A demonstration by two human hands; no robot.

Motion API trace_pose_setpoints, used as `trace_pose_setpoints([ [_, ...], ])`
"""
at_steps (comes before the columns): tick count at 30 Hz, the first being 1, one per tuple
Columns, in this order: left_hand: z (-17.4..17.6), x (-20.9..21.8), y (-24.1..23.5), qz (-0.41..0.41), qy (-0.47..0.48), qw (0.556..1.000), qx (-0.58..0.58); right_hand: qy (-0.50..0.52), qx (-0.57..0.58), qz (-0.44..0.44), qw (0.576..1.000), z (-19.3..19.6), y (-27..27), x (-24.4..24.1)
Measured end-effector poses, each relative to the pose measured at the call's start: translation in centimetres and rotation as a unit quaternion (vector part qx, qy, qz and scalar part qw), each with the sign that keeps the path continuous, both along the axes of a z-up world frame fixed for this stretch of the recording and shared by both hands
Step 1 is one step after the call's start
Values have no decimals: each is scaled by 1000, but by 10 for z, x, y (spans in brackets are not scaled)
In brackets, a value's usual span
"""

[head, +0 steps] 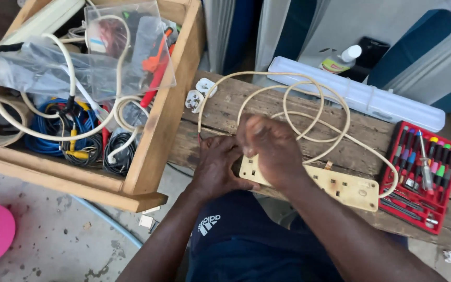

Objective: Using a screwdriver to remove screws from the back panel of a power strip extension cord

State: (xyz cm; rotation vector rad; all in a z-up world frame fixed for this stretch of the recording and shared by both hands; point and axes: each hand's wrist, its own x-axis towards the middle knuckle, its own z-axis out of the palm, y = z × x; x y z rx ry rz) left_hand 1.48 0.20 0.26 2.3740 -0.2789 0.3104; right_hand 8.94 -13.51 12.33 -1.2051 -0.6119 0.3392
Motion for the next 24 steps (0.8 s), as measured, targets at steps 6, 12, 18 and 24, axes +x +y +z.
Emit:
trace_pose_setpoints([
  [6, -18, 9, 8, 17, 52, 998, 17, -5, -10, 56, 998, -4, 12, -2],
  [12, 32, 2, 3, -8, 26, 1000, -3, 40, 7, 59, 997, -17, 4, 22],
  [18, 18, -6, 5, -4, 32, 999, 20, 46, 44, 239, 969, -13, 11, 35],
  [24, 16, -6, 6, -9, 57, 998, -15, 69, 15, 236, 969, 6, 11, 14],
])
